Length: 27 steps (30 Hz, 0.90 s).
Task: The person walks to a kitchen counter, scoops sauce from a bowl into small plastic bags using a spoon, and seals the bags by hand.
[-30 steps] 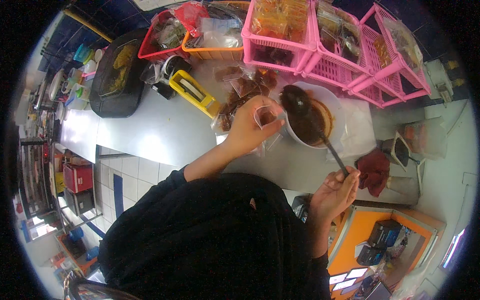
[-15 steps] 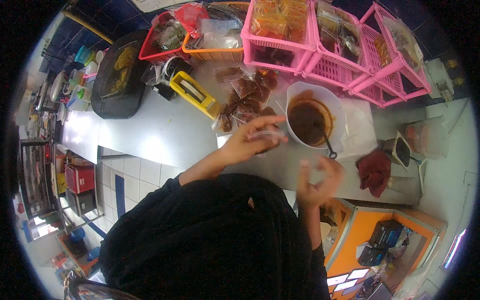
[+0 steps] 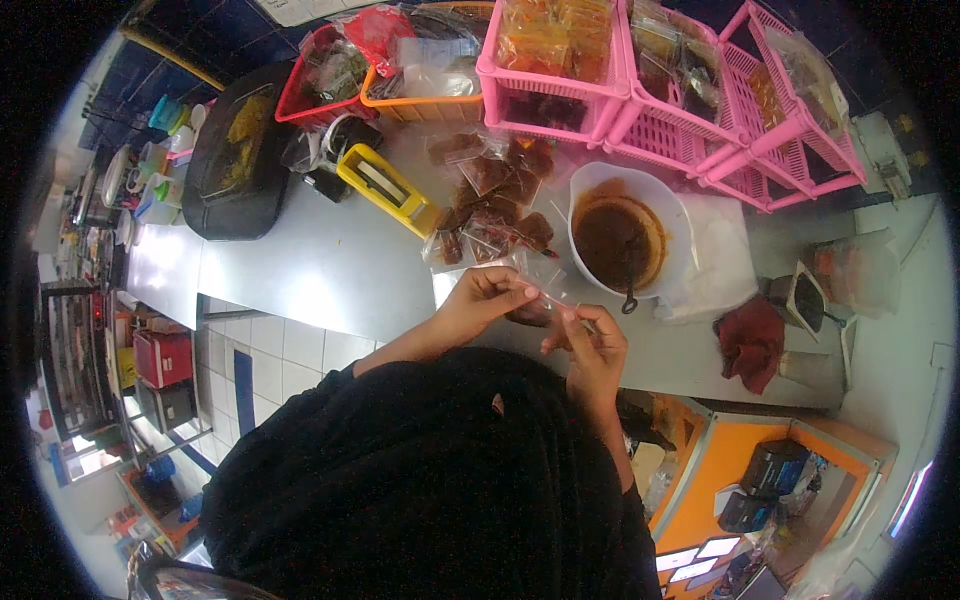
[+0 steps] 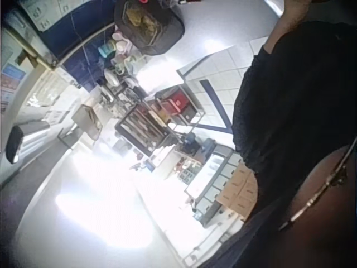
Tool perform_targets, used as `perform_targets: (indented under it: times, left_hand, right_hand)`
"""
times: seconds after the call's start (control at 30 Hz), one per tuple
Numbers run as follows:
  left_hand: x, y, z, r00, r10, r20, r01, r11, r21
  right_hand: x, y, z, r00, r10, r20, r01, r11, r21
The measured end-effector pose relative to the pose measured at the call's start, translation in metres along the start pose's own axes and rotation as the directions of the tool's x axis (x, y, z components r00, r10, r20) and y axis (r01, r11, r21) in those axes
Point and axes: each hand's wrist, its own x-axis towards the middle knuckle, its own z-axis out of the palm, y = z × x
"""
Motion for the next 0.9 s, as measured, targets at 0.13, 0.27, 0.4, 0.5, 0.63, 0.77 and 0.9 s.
perform_targets:
  times: [0.13,0.27,0.4,0.5,0.63,0.77,0.9]
  left_hand:
    - [-0.004,-0.001,-0.001,0.999,0.038,-0.007,-0.038,0.999,-0.006]
    - [-0.007,-0.004,-0.004,0.998,0.068,0.007,-0.068,0.995,0.074]
    - [-0.012,0.001,-0.003,0.999,0.024,0.021,-0.026,0.994,0.108]
    - [-0.013,0.0,-0.001,0.999,0.025,0.045,-0.033,0.983,0.183]
    - [-0.017,0.001,0.003,0.991,-0.005,0.131,-0.022,0.979,0.203]
    - [-0.019,-0.002,-0.001,0.988,-0.015,0.154,-0.039,0.94,0.34]
    - [-0.019,0.008,-0.006,0.97,-0.017,0.243,-0.114,0.85,0.515]
  right_hand:
    - [-0.004,0.0,0.003,0.999,-0.032,-0.006,0.032,0.999,-0.026]
    - [-0.002,0.003,-0.005,1.0,-0.018,0.025,0.019,0.997,-0.072]
    - [-0.003,0.004,-0.01,0.985,0.0,0.171,0.036,0.977,-0.211]
    - [-0.005,0.007,-0.01,0.983,-0.014,0.185,0.055,0.975,-0.213]
    - [-0.008,0.006,-0.006,0.973,0.037,0.227,0.041,0.944,-0.327]
    - [-0.011,0.006,-0.008,0.971,0.06,0.232,0.019,0.945,-0.328]
    - [-0.01,-0.002,-0.012,0.946,0.17,0.277,-0.042,0.909,-0.416]
